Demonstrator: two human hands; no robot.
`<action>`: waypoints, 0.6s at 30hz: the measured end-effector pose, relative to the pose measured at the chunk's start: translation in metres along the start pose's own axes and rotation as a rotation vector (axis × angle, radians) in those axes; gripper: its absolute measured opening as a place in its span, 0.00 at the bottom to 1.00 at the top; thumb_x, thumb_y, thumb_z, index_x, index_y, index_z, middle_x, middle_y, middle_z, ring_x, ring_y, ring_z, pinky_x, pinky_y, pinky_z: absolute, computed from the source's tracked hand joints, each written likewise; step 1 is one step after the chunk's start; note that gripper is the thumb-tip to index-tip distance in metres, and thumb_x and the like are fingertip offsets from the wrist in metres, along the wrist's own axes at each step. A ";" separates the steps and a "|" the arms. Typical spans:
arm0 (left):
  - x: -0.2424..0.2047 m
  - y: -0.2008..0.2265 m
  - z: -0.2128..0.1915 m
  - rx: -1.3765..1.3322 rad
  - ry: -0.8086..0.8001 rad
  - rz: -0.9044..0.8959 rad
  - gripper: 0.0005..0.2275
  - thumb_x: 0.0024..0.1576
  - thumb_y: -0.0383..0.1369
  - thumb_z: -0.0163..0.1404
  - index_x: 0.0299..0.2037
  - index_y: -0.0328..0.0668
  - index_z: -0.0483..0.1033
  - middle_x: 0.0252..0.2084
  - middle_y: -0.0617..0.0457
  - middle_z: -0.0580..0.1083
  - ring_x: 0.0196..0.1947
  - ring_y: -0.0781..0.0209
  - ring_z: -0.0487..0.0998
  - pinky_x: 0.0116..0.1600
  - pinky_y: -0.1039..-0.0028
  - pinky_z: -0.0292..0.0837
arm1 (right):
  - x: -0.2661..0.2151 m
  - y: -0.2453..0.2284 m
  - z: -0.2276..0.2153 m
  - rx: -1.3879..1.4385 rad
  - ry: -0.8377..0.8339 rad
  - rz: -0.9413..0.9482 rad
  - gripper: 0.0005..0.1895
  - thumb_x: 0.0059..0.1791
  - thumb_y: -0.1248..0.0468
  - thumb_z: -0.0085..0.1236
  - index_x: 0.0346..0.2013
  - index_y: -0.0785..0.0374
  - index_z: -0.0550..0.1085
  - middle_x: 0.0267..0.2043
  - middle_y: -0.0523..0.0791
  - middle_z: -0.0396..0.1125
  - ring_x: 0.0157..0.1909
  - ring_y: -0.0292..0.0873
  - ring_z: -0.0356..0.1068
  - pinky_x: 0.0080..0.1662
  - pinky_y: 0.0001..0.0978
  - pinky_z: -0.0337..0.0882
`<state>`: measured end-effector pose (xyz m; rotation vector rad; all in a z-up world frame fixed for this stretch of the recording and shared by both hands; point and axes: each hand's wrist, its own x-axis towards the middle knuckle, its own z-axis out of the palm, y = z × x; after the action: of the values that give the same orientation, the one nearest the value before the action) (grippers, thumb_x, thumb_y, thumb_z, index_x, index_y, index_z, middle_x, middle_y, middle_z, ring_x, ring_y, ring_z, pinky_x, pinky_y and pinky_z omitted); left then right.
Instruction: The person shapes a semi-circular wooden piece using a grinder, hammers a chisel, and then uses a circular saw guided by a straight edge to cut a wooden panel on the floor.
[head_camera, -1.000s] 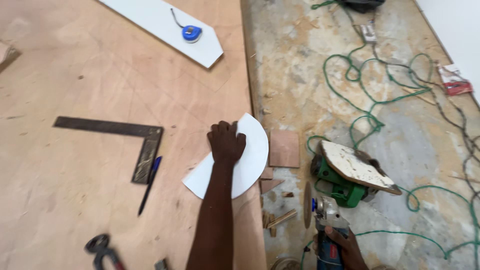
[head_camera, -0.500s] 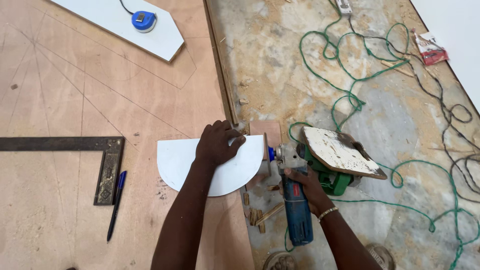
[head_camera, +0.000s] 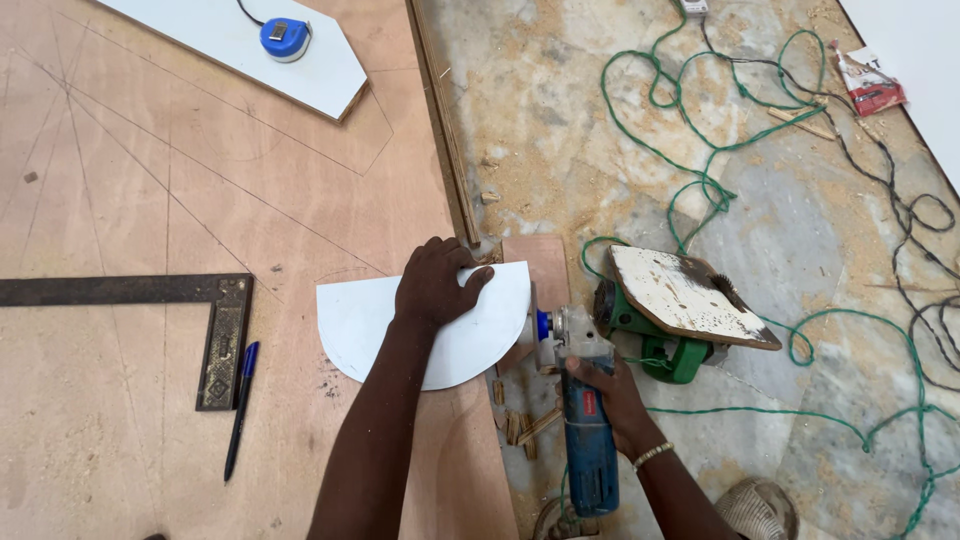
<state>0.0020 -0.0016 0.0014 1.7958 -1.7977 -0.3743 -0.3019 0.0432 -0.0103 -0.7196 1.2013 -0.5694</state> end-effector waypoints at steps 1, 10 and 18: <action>0.000 0.000 -0.001 -0.003 -0.014 -0.016 0.12 0.53 0.43 0.59 0.30 0.41 0.80 0.35 0.52 0.76 0.40 0.53 0.73 0.50 0.63 0.68 | -0.003 0.003 0.001 0.000 -0.002 0.002 0.32 0.39 0.51 0.70 0.50 0.66 0.68 0.31 0.51 0.72 0.27 0.44 0.76 0.29 0.38 0.80; 0.002 0.000 -0.002 -0.001 -0.007 0.013 0.13 0.53 0.42 0.60 0.30 0.40 0.80 0.34 0.52 0.76 0.40 0.52 0.74 0.50 0.63 0.69 | -0.007 0.013 0.001 0.061 0.027 0.035 0.33 0.39 0.53 0.70 0.51 0.63 0.66 0.31 0.51 0.72 0.26 0.46 0.75 0.29 0.38 0.80; 0.002 0.003 -0.003 -0.016 -0.025 0.005 0.12 0.53 0.42 0.60 0.29 0.41 0.80 0.34 0.52 0.75 0.40 0.53 0.73 0.50 0.64 0.69 | 0.006 0.028 -0.007 0.109 0.011 0.026 0.31 0.39 0.53 0.70 0.48 0.64 0.67 0.31 0.48 0.72 0.26 0.44 0.75 0.29 0.39 0.80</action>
<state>0.0013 -0.0026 0.0060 1.7827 -1.8103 -0.4098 -0.3063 0.0559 -0.0361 -0.6083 1.1794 -0.6128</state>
